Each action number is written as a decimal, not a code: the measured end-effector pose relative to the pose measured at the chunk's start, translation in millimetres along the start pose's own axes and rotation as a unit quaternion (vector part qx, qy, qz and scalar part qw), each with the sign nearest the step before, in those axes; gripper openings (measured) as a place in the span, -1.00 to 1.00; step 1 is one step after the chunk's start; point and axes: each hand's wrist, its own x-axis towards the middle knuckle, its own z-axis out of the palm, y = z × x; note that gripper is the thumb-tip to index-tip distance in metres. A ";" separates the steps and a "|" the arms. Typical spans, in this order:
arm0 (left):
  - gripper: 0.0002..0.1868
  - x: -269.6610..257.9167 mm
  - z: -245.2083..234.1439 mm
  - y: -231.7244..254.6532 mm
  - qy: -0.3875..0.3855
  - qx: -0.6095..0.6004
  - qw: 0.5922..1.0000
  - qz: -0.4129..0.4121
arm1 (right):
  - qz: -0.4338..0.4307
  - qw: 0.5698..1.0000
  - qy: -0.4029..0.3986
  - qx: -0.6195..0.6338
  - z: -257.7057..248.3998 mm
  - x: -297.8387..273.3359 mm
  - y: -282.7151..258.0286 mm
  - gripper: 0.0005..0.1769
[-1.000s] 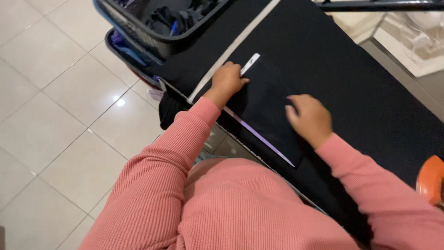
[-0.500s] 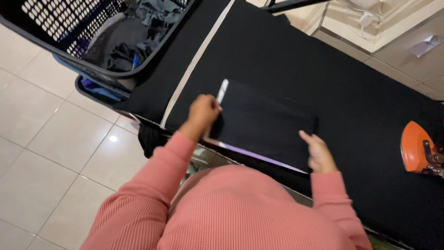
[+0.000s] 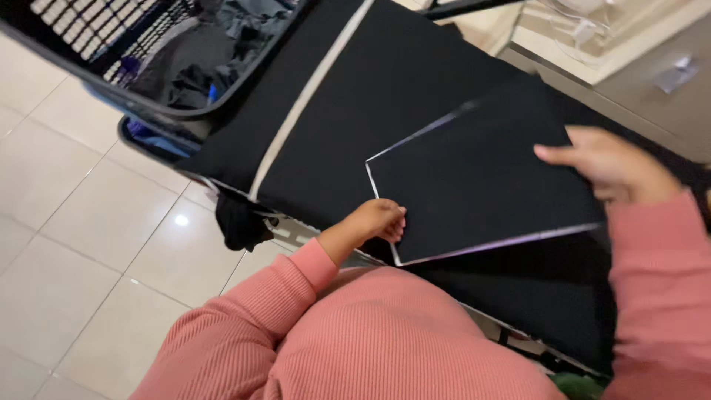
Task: The person irons a black t-shirt on a board using an iron, then uses a clipboard as a guide to fold the shirt into a rectangle.
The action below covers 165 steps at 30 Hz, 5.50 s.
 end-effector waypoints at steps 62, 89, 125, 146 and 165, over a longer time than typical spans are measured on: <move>-0.67 -11.4 -279.4 34.6 0.402 0.348 0.844 0.064 | -0.288 0.905 0.242 -0.199 23.9 106.1 378.9 -0.30; -0.36 15.2 138.2 57.8 0.140 0.558 0.811 0.105 | -0.370 0.907 0.067 -0.190 16.2 292.6 193.3 -0.41; -0.39 -2.8 122.7 52.4 0.199 0.490 0.832 0.166 | -0.456 0.853 0.216 -0.133 46.2 276.2 202.4 -0.32; -0.35 169.6 185.0 75.5 0.200 0.592 0.749 0.219 | -0.066 0.931 0.353 -0.069 1.6 108.4 382.0 -0.31; -0.13 120.2 99.2 80.2 -0.196 0.372 0.896 0.141 | -0.171 0.901 0.302 0.259 33.4 83.1 406.1 -0.51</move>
